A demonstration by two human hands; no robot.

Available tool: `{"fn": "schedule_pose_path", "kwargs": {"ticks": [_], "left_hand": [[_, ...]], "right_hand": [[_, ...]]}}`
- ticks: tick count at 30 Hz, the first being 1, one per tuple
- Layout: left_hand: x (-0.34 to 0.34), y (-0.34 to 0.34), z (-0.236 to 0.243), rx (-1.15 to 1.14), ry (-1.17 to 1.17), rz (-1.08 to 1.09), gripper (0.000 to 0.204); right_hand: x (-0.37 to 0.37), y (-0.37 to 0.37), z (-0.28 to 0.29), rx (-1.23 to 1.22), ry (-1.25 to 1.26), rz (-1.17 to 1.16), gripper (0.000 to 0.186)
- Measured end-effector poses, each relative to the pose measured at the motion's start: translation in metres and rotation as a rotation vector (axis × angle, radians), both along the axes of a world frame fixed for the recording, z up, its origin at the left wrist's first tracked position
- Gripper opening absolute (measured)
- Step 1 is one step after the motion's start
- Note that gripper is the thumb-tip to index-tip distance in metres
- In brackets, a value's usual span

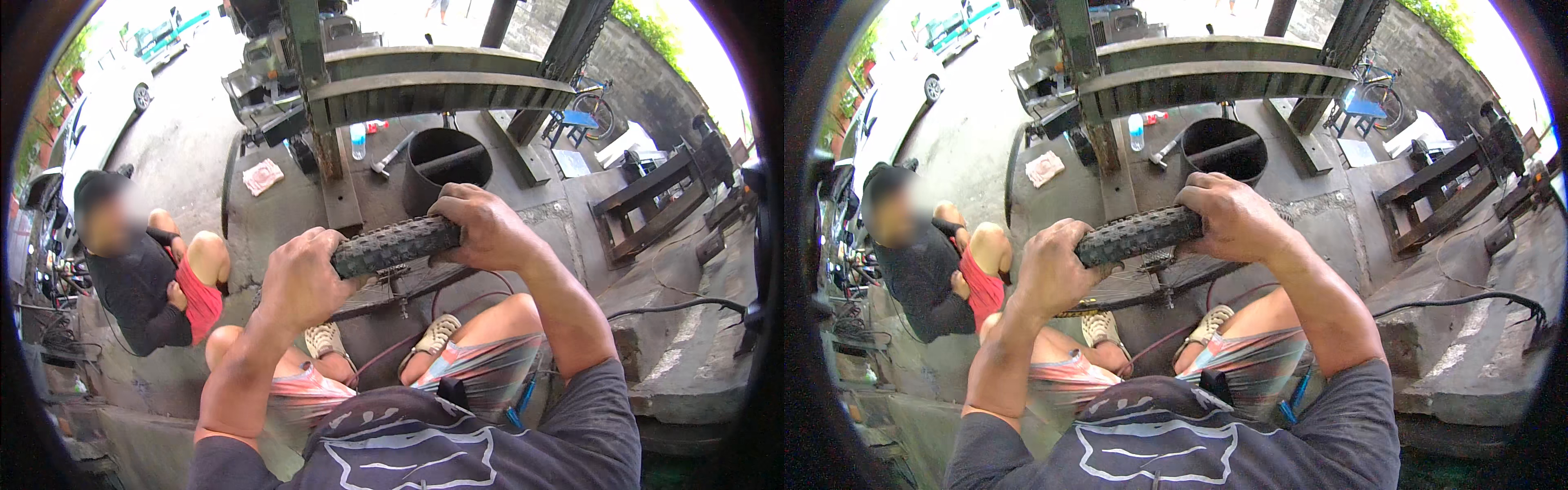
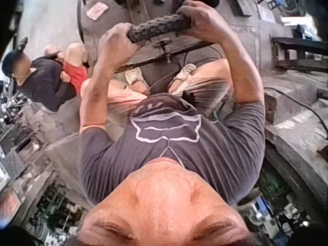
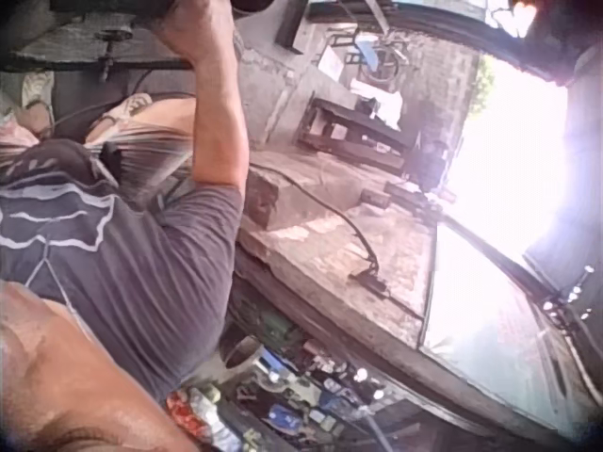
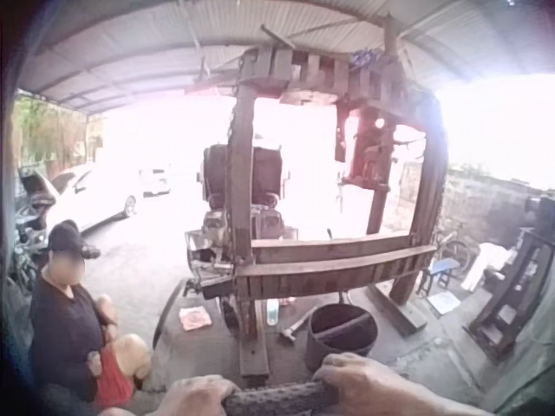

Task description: The person removes the tire from the rim, inspects the inner tube, and reattaches the tire to the rim. They then inflate the tire using an air hose and check the pressure.

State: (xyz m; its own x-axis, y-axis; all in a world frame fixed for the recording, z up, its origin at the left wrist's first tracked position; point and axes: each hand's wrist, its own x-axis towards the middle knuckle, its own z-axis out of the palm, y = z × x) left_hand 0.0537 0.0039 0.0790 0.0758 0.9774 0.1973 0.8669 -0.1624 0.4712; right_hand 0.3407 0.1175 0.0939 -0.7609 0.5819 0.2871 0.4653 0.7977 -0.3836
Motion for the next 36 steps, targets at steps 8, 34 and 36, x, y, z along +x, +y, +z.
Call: {"fn": "schedule_pose_path", "kwargs": {"ticks": [8, 34, 36], "left_hand": [[-0.02, -0.105, -0.037, -0.051, -0.215, -0.202, 0.063], [-0.02, -0.14, -0.105, -0.001, -0.389, -0.354, 0.04], [-0.022, -0.135, -0.097, -0.046, -0.414, -0.404, 0.038]], "right_hand": [[0.094, -0.099, -0.024, 0.035, -0.113, -0.159, 0.049], [0.156, -0.141, -0.066, -0.042, -0.024, -0.408, 0.042], [0.165, -0.151, -0.072, -0.054, -0.023, -0.422, 0.046]]}}
